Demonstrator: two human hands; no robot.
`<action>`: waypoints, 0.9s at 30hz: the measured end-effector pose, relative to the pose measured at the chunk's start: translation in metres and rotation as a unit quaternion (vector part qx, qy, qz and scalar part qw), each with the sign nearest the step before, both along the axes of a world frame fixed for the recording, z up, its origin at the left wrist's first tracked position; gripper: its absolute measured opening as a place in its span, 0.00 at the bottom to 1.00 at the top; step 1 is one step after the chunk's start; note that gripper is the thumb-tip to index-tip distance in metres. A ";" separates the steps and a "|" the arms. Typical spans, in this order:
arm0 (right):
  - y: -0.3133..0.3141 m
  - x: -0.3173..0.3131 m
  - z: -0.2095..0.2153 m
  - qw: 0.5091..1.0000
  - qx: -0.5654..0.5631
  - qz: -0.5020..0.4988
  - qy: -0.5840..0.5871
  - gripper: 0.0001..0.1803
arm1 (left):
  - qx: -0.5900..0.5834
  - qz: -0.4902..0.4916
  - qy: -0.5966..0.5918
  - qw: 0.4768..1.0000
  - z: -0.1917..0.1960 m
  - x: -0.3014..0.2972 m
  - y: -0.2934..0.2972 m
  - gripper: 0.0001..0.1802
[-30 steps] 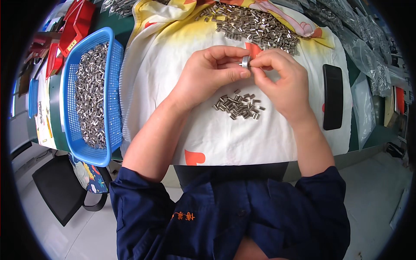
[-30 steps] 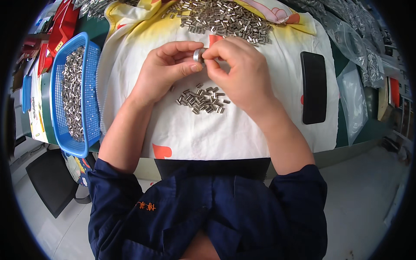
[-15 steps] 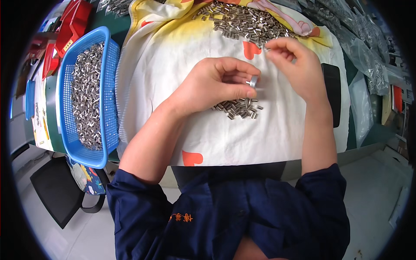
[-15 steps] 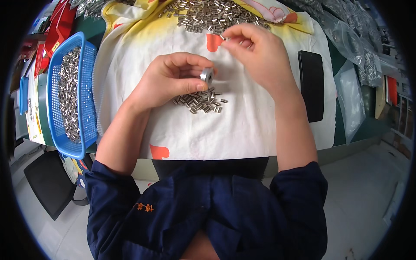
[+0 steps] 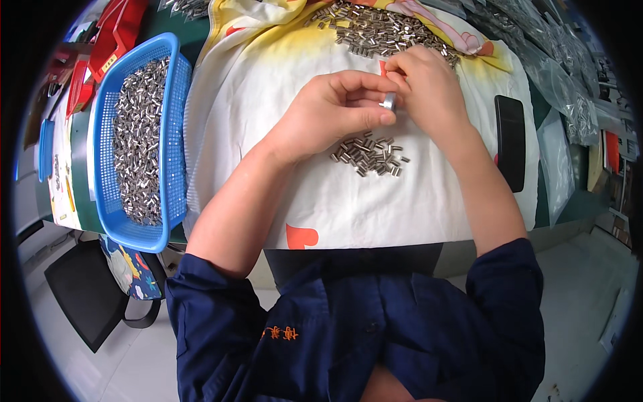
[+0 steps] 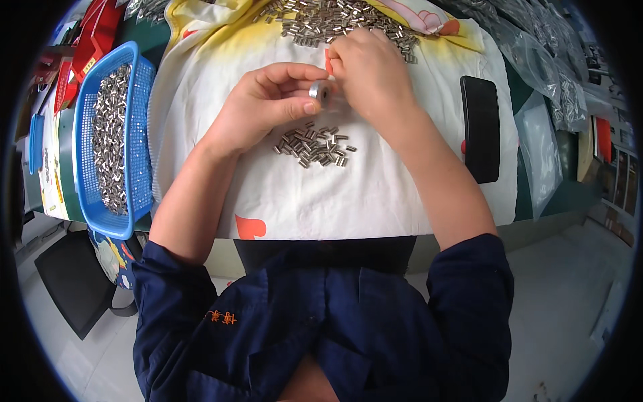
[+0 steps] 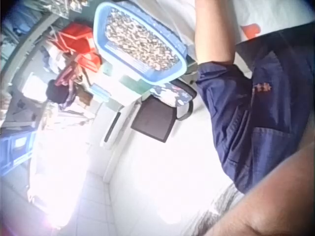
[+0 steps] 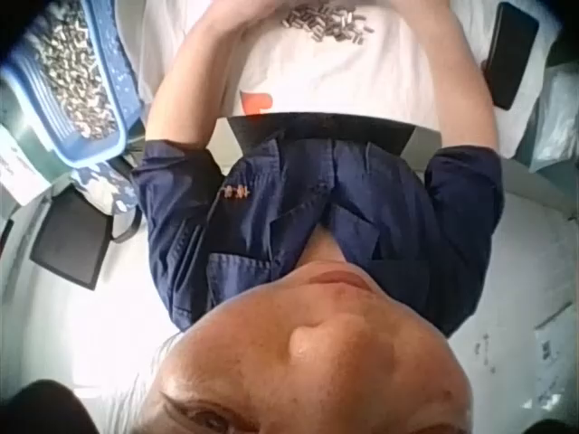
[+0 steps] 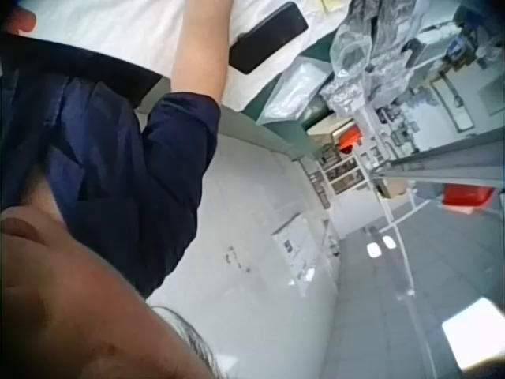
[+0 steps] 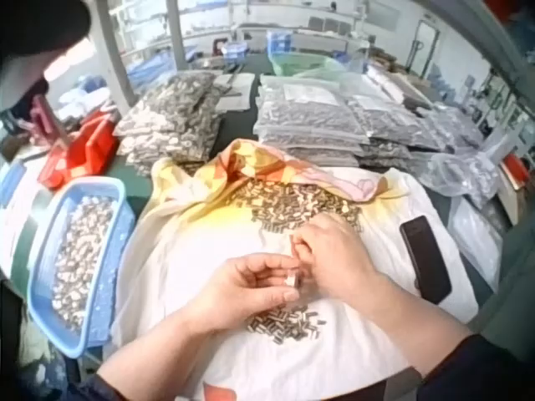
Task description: Manually inserting small metal pins into a circular metal base at a factory workstation.
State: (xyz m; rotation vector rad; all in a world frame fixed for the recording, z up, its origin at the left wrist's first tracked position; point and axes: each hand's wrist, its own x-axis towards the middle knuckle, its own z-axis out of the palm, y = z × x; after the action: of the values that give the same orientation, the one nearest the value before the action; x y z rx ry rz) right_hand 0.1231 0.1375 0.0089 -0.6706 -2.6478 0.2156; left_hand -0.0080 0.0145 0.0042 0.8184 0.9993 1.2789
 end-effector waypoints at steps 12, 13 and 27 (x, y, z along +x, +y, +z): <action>-0.023 0.024 0.016 0.926 -0.319 0.063 0.192 0.04 | 0.001 0.070 0.019 0.997 0.000 -0.001 0.002 0.19; -0.025 0.025 0.016 0.926 -0.320 0.061 0.192 0.04 | -0.003 0.072 0.015 0.997 0.001 0.000 0.001 0.19; -0.024 0.027 0.019 0.910 -0.387 0.045 0.146 0.07 | -0.016 0.064 0.029 0.997 0.003 0.002 -0.004 0.18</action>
State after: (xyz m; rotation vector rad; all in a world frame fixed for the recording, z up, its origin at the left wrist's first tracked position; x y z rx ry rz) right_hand 0.1497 0.1132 0.0277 -0.6676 -2.2451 1.3261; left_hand -0.0055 0.0104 0.0071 0.7808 1.1305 1.3498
